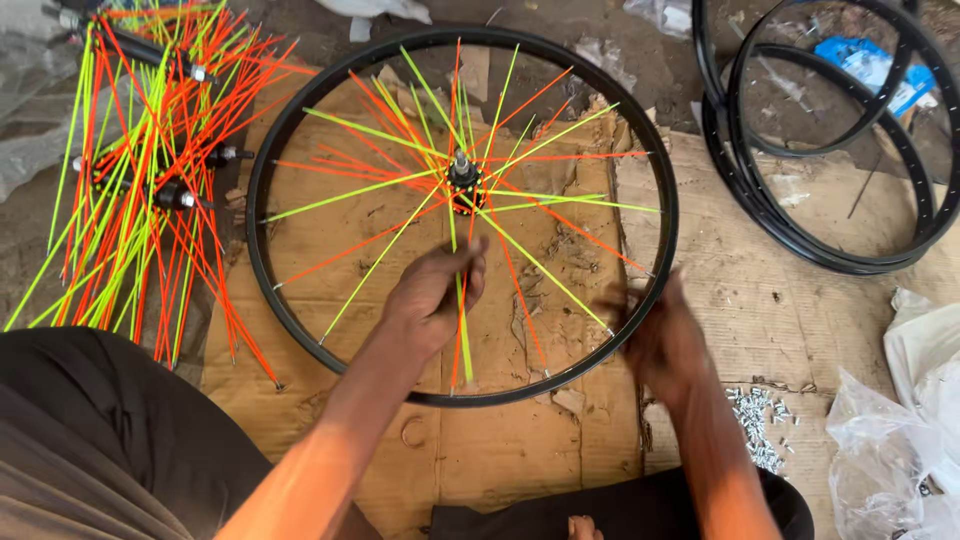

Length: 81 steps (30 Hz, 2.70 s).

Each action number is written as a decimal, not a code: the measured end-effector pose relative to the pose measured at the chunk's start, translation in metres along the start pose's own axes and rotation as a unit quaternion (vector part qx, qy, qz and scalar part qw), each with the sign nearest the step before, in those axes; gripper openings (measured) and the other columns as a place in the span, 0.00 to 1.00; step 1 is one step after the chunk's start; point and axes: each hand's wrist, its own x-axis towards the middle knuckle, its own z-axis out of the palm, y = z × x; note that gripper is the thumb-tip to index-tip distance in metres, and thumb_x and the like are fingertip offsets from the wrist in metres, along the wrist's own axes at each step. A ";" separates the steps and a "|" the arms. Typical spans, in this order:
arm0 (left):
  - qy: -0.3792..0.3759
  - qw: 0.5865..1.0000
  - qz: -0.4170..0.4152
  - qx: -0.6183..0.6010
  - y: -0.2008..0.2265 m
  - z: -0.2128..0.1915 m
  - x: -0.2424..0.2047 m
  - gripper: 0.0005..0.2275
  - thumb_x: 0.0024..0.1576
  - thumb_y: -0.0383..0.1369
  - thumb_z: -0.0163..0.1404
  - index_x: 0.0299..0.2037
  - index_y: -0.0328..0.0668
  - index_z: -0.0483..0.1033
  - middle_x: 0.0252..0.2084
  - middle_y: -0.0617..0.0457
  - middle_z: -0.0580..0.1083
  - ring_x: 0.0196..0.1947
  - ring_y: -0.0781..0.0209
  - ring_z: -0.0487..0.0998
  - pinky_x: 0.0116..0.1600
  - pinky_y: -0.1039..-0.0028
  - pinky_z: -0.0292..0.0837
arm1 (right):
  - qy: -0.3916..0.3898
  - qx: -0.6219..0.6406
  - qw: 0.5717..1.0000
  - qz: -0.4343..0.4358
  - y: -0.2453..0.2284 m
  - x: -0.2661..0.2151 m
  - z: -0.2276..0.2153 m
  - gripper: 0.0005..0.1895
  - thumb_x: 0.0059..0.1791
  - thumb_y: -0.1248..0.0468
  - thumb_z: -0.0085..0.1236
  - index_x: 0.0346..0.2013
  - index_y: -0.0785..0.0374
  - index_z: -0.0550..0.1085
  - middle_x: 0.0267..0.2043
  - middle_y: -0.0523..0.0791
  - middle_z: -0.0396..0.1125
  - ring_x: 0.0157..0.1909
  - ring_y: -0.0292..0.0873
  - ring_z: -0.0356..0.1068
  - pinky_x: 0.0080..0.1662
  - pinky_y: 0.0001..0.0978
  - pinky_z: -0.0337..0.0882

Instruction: The person is assembling a bicycle wheel by inserting colorful spokes into the rim and hub. They are seated on the floor, methodically threading each spoke and securing it with a nipple.

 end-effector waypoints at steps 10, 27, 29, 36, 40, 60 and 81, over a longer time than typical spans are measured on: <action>0.007 0.738 0.182 0.649 0.019 0.004 -0.050 0.13 0.54 0.37 0.60 0.44 0.39 0.80 0.27 0.50 0.73 0.26 0.61 0.70 0.32 0.66 0.68 | 0.040 -0.250 0.962 -0.107 -0.038 0.004 0.011 0.27 0.56 0.43 0.50 0.45 0.65 0.78 0.31 0.40 0.63 0.21 0.31 0.51 0.22 0.22 0.51; 0.083 0.690 0.233 0.680 -0.072 0.055 -0.032 0.17 0.62 0.41 0.53 0.43 0.30 0.68 0.17 0.41 0.73 0.18 0.42 0.76 0.29 0.54 0.68 | -0.038 -0.025 0.988 -0.147 -0.004 -0.017 -0.013 0.20 0.48 0.78 0.47 0.54 0.73 0.73 0.52 0.53 0.73 0.49 0.40 0.72 0.54 0.28 0.74; 0.086 0.697 0.249 0.667 -0.079 0.054 -0.024 0.16 0.62 0.40 0.53 0.44 0.31 0.68 0.17 0.41 0.73 0.19 0.40 0.76 0.29 0.53 0.68 | -0.040 -0.021 0.985 -0.168 -0.004 -0.021 -0.013 0.21 0.47 0.81 0.46 0.54 0.75 0.72 0.52 0.54 0.73 0.52 0.42 0.74 0.57 0.31 0.74; 0.066 0.650 0.339 0.677 -0.088 0.044 -0.011 0.21 0.61 0.44 0.54 0.47 0.30 0.65 0.40 0.32 0.74 0.32 0.35 0.78 0.32 0.49 0.69 | 0.037 0.015 0.979 -0.200 0.012 -0.023 -0.020 0.10 0.49 0.78 0.56 0.46 0.75 0.72 0.46 0.55 0.72 0.47 0.45 0.76 0.52 0.34 0.76; 0.094 0.598 0.316 0.731 -0.086 0.040 -0.004 0.28 0.58 0.50 0.53 0.50 0.27 0.62 0.56 0.29 0.62 0.39 0.29 0.75 0.32 0.49 0.72 | 0.111 -0.019 0.976 -0.187 0.019 -0.025 -0.022 0.08 0.51 0.75 0.60 0.41 0.76 0.70 0.42 0.53 0.70 0.42 0.46 0.76 0.50 0.31 0.80; -0.279 0.644 0.244 0.669 -0.097 0.037 0.001 0.10 0.53 0.20 0.51 0.44 0.38 0.70 0.32 0.43 0.76 0.32 0.46 0.80 0.36 0.57 0.71 | 0.057 0.061 0.985 -0.151 0.050 -0.050 -0.012 0.09 0.50 0.77 0.55 0.45 0.75 0.77 0.46 0.53 0.75 0.46 0.44 0.77 0.53 0.30 0.79; -0.252 0.704 0.215 0.628 -0.100 0.031 0.009 0.08 0.59 0.21 0.50 0.45 0.37 0.66 0.27 0.41 0.74 0.26 0.49 0.77 0.32 0.57 0.65 | 0.045 -0.268 0.907 -0.321 0.062 -0.056 -0.005 0.07 0.48 0.76 0.63 0.35 0.64 0.75 0.37 0.44 0.74 0.40 0.35 0.74 0.47 0.28 0.78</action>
